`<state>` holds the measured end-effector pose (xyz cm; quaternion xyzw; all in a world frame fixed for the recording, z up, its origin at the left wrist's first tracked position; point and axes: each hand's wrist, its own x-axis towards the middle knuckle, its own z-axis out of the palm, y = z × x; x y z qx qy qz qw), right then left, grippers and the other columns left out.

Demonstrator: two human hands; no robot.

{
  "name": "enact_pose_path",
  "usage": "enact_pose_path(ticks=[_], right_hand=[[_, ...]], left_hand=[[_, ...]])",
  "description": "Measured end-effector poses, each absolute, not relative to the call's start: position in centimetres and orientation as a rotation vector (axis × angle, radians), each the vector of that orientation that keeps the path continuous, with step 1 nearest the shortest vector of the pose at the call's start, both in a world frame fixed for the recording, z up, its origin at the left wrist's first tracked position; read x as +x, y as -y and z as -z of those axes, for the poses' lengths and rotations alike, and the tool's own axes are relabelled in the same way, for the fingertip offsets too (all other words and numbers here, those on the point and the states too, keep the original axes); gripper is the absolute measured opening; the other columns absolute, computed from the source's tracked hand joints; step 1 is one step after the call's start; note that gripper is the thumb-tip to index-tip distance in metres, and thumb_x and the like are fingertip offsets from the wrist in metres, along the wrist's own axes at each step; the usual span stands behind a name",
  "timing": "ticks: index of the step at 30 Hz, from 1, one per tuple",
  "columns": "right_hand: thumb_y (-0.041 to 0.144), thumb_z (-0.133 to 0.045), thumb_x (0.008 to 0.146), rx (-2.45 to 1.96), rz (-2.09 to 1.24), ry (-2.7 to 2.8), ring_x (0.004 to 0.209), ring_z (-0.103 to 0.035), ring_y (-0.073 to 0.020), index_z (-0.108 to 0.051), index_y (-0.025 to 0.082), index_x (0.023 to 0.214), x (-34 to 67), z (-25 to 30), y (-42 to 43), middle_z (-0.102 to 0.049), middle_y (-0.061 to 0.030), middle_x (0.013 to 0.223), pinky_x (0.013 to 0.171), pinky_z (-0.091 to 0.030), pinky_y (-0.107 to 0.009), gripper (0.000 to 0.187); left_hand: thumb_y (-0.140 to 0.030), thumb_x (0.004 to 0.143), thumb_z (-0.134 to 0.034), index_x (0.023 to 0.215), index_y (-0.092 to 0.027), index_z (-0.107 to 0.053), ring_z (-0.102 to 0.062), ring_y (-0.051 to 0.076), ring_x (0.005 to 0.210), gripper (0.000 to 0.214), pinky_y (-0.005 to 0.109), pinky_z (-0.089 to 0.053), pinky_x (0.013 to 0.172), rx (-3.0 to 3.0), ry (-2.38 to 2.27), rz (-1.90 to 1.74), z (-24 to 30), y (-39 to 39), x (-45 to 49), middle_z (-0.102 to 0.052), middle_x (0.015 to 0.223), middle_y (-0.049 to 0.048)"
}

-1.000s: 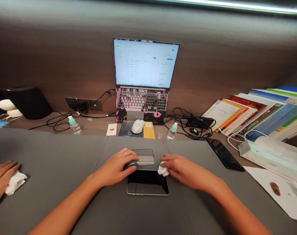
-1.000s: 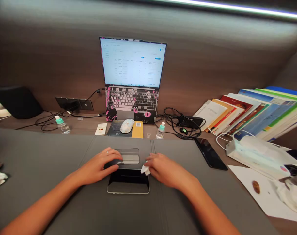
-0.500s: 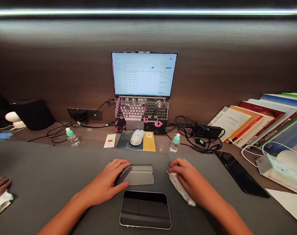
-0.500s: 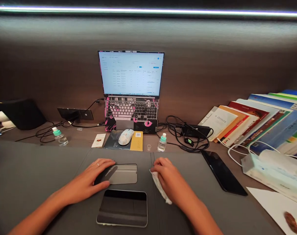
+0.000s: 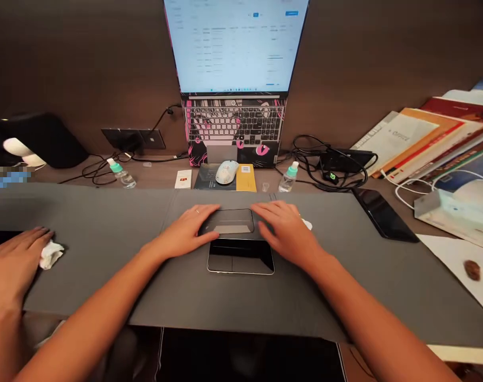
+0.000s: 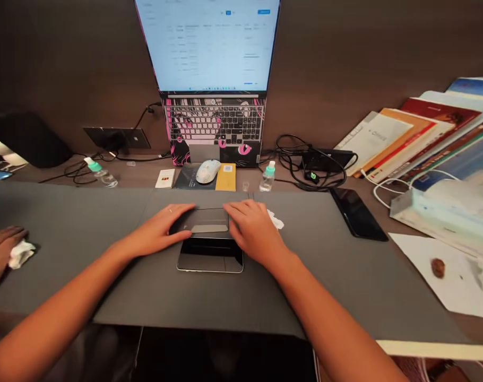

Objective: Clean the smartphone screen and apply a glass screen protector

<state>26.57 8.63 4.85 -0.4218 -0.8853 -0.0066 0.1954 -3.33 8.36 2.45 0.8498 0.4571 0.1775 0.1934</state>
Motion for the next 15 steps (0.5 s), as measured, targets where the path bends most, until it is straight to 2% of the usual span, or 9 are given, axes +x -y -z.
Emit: enact_pose_path(ticks=[4, 7, 11, 15], right_hand=[[0.032, -0.060, 0.093, -1.307, -0.242, 2.560, 0.125, -0.053, -0.0330, -0.039, 0.016, 0.154, 26.3, -3.4, -9.6, -0.061, -0.0148, 0.141, 0.101, -0.045, -0.054, 0.067], [0.034, -0.070, 0.086, -1.292, -0.405, 2.544, 0.129, -0.049, -0.0327, -0.031, 0.019, 0.158, 26.6, -3.0, -10.7, -0.056, -0.0137, 0.146, 0.106, -0.044, -0.052, 0.083], [0.033, -0.073, 0.085, -1.237, -0.566, 2.531, 0.128, -0.049, -0.0313, -0.032, 0.021, 0.158, 26.7, -3.1, -11.5, -0.059, -0.0127, 0.143, 0.106, -0.044, -0.049, 0.085], [0.031, -0.070, 0.086, -1.157, -0.621, 2.535, 0.127, -0.050, -0.0315, -0.029, 0.026, 0.159, 26.5, -3.1, -11.7, -0.060, -0.0095, 0.141, 0.108, -0.042, -0.050, 0.085]], left_hand=[[-0.048, 0.098, -0.055, 0.153, -0.028, -0.032, -0.040, 0.028, 0.143, 0.063, 0.051, -0.033, 0.120, 2.369, -1.293, -0.471, -2.7, -8.2, -3.3, -0.044, 0.154, 0.0095], [-0.048, 0.098, -0.055, 0.153, -0.026, -0.034, -0.041, 0.028, 0.142, 0.063, 0.049, -0.035, 0.119, 2.369, -1.303, -0.479, -2.8, -8.3, -3.4, -0.045, 0.154, 0.0100], [-0.048, 0.097, -0.056, 0.153, -0.027, -0.035, -0.045, 0.028, 0.139, 0.063, 0.047, -0.038, 0.117, 2.362, -1.307, -0.484, -2.4, -8.6, -3.5, -0.049, 0.151, 0.0092], [-0.048, 0.095, -0.059, 0.153, -0.029, -0.037, -0.045, 0.028, 0.138, 0.064, 0.048, -0.038, 0.116, 2.368, -1.288, -0.504, -2.0, -8.9, -3.5, -0.051, 0.149, 0.0088]])
